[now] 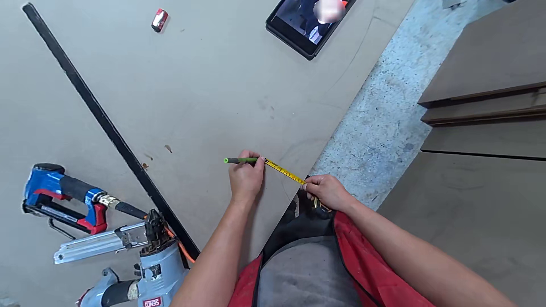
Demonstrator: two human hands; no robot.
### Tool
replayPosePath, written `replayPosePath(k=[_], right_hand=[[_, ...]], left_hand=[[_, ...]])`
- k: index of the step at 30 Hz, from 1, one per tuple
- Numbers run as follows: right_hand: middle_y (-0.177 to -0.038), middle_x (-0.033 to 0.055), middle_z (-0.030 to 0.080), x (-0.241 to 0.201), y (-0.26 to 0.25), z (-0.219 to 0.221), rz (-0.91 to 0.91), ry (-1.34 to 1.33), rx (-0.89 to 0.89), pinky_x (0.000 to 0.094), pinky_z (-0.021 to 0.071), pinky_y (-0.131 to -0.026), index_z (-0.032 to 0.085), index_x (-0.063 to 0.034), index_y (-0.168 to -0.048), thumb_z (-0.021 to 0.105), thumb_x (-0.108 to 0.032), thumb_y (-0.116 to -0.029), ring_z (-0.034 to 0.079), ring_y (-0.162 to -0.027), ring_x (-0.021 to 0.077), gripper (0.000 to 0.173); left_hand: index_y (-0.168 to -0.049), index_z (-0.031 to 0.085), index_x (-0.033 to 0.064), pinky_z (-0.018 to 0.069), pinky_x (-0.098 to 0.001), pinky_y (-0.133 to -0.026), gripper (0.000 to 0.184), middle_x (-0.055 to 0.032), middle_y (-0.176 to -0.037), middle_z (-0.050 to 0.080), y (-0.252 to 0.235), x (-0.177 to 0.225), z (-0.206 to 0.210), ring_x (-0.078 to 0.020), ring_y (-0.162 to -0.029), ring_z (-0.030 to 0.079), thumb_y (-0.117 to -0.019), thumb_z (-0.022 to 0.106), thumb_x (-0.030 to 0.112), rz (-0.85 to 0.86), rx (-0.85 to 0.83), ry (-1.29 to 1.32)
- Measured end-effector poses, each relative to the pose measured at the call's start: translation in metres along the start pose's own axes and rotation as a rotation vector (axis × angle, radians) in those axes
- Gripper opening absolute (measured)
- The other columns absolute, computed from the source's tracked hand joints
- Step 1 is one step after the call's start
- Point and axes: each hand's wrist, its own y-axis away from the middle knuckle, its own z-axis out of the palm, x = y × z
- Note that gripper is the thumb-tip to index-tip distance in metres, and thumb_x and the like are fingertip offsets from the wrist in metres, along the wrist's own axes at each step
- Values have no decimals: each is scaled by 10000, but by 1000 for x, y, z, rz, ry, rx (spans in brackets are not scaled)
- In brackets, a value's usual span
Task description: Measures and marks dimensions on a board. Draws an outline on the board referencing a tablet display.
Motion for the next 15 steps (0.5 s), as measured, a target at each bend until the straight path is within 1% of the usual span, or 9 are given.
replayPosePath(k=[1, 3, 6, 9, 12, 15], right_hand=[[-731, -86, 724, -1, -1, -3, -1, -1, 0, 355, 560, -642, 792, -232, -959, 594, -356, -1047, 665, -649, 73, 250], [-731, -84, 724, -2, -3, -9, 7, -27, -8, 350, 562, -645, 792, -226, -952, 603, -351, -1044, 665, -650, 71, 244], [-736, -81, 729, -1, -6, -15, 27, -79, -12, 336, 562, -650, 799, -221, -969, 604, -342, -1045, 669, -658, 67, 241], [-745, -79, 734, -1, -8, -24, 26, -91, 4, 351, 563, -660, 798, -220, -973, 599, -339, -1048, 675, -672, 75, 244], [-743, -76, 732, -2, -10, -29, 20, -86, 40, 353, 567, -662, 801, -218, -982, 603, -331, -1044, 675, -671, 81, 236], [-739, -74, 731, -2, -6, -20, 16, -78, 47, 359, 562, -655, 803, -221, -975, 601, -335, -1044, 671, -665, 84, 241]], left_hand=[[-986, 716, 159, 542, -429, -705, 103, -3, -809, 705, -4, 3, 3, -143, -741, 667, -957, 738, 255, 1, -15, 6], [-968, 719, 171, 547, -404, -682, 94, 18, -794, 706, -11, 7, 10, -118, -717, 664, -947, 748, 257, 19, -31, 7], [-949, 717, 164, 547, -403, -669, 102, 11, -777, 703, -18, 15, 18, -120, -704, 666, -935, 757, 257, 42, -37, -10], [-951, 717, 151, 553, -392, -657, 101, 4, -769, 700, -27, 23, 22, -122, -687, 663, -933, 761, 240, 64, -58, 8], [-973, 715, 132, 556, -426, -683, 125, -24, -790, 698, -35, 30, 22, -161, -714, 668, -943, 747, 249, 89, -99, -40], [-978, 707, 139, 549, -439, -695, 141, -30, -796, 694, -31, 28, 17, -176, -736, 669, -950, 739, 273, 68, -124, -83]])
